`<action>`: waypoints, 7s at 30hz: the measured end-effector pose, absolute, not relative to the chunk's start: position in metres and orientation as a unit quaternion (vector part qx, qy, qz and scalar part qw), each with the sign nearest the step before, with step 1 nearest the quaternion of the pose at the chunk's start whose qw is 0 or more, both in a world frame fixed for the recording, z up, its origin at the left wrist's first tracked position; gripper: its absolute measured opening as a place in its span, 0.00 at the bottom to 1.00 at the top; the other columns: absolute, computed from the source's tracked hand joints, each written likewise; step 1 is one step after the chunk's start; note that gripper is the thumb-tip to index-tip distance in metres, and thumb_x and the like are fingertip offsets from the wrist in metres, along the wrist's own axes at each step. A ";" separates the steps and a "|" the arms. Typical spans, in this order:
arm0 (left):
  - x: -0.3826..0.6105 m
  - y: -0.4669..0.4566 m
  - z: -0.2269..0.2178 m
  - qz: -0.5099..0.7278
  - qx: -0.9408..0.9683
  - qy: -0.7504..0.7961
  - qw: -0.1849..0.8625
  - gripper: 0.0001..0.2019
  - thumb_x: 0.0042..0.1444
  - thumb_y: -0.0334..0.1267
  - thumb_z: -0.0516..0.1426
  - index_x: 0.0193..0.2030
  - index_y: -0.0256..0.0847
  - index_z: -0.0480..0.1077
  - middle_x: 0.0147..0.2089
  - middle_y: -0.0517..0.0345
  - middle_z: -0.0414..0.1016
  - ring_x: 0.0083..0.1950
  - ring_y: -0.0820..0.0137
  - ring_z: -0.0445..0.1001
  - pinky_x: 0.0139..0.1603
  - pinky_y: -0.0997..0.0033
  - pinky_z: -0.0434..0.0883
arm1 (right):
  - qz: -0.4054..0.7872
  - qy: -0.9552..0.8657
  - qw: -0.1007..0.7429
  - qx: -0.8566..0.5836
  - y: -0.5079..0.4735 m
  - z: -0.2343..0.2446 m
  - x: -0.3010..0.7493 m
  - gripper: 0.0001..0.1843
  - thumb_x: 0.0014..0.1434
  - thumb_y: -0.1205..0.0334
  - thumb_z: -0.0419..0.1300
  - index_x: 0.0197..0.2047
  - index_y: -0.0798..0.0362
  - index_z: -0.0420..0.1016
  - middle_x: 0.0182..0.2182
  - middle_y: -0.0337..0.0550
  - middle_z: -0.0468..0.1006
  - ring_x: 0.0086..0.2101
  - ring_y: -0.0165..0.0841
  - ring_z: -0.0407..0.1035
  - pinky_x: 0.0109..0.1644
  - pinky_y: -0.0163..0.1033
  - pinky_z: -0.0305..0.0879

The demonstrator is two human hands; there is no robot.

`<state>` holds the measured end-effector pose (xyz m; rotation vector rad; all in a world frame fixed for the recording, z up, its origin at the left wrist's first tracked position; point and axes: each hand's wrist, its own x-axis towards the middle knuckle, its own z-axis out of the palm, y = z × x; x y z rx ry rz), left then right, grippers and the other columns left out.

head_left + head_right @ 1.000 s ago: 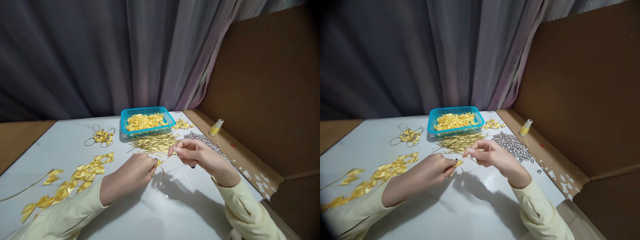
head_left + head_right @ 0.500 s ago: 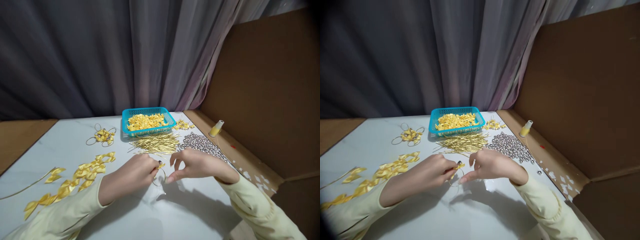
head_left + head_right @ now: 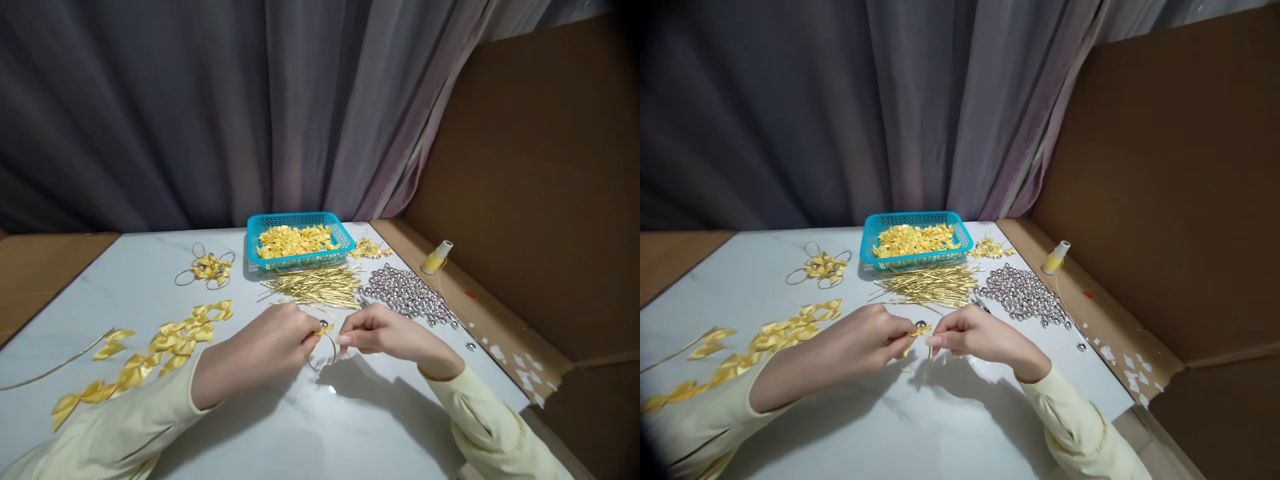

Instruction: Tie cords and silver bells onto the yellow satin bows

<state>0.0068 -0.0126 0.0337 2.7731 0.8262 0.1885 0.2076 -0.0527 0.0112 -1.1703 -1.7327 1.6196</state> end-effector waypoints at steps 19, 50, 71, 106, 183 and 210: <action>0.004 -0.003 0.045 0.027 0.887 0.255 0.383 0.13 0.55 0.33 0.51 0.25 0.35 0.75 0.23 0.55 0.78 0.21 0.75 0.68 0.20 0.79 0.57 | 0.537 -0.525 0.455 -0.479 -0.065 -0.014 0.190 0.17 0.54 0.50 0.60 0.29 0.58 0.75 0.14 0.30 0.52 0.18 0.22 0.45 0.20 0.32 0.40; 0.012 -0.011 0.066 0.120 0.717 0.328 0.604 0.09 0.54 0.39 0.58 0.32 0.37 0.77 0.28 0.57 0.79 0.32 0.69 0.77 0.34 0.74 0.70 | 0.246 -0.678 0.472 -0.507 -0.101 -0.008 0.168 0.13 0.63 0.65 0.48 0.29 0.56 0.67 0.18 0.32 0.56 0.18 0.23 0.47 0.23 0.31 0.46; 0.016 -0.016 0.046 0.186 0.667 0.281 0.665 0.09 0.56 0.39 0.57 0.33 0.36 0.76 0.27 0.58 0.77 0.27 0.73 0.75 0.31 0.76 0.69 | 0.355 -0.655 0.471 -0.473 -0.089 -0.009 0.175 0.15 0.62 0.58 0.51 0.30 0.56 0.73 0.21 0.38 0.69 0.20 0.24 0.53 0.24 0.32 0.50; 0.014 -0.030 0.036 0.167 0.905 0.270 0.283 0.14 0.63 0.35 0.46 0.32 0.41 0.70 0.28 0.62 0.75 0.30 0.73 0.73 0.32 0.77 0.63 | 0.092 -0.772 0.321 -0.541 -0.103 0.009 0.184 0.12 0.63 0.68 0.45 0.37 0.57 0.69 0.22 0.43 0.73 0.19 0.27 0.60 0.24 0.33 0.51; 0.017 -0.028 0.049 0.196 0.711 0.295 0.607 0.13 0.59 0.41 0.54 0.31 0.37 0.75 0.18 0.65 0.73 0.13 0.81 0.66 0.27 0.78 0.65 | 0.253 -0.753 0.358 -0.492 -0.102 0.008 0.179 0.09 0.60 0.72 0.46 0.33 0.53 0.64 0.18 0.31 0.55 0.19 0.24 0.50 0.26 0.30 0.47; 0.015 -0.038 0.054 0.144 0.791 0.323 0.500 0.16 0.59 0.45 0.51 0.28 0.38 0.72 0.08 0.65 0.66 0.11 0.76 0.64 0.17 0.79 0.55 | 0.489 -0.653 0.356 -0.457 -0.110 0.022 0.210 0.27 0.58 0.67 0.56 0.57 0.52 0.49 0.19 0.26 0.52 0.19 0.23 0.48 0.23 0.29 0.47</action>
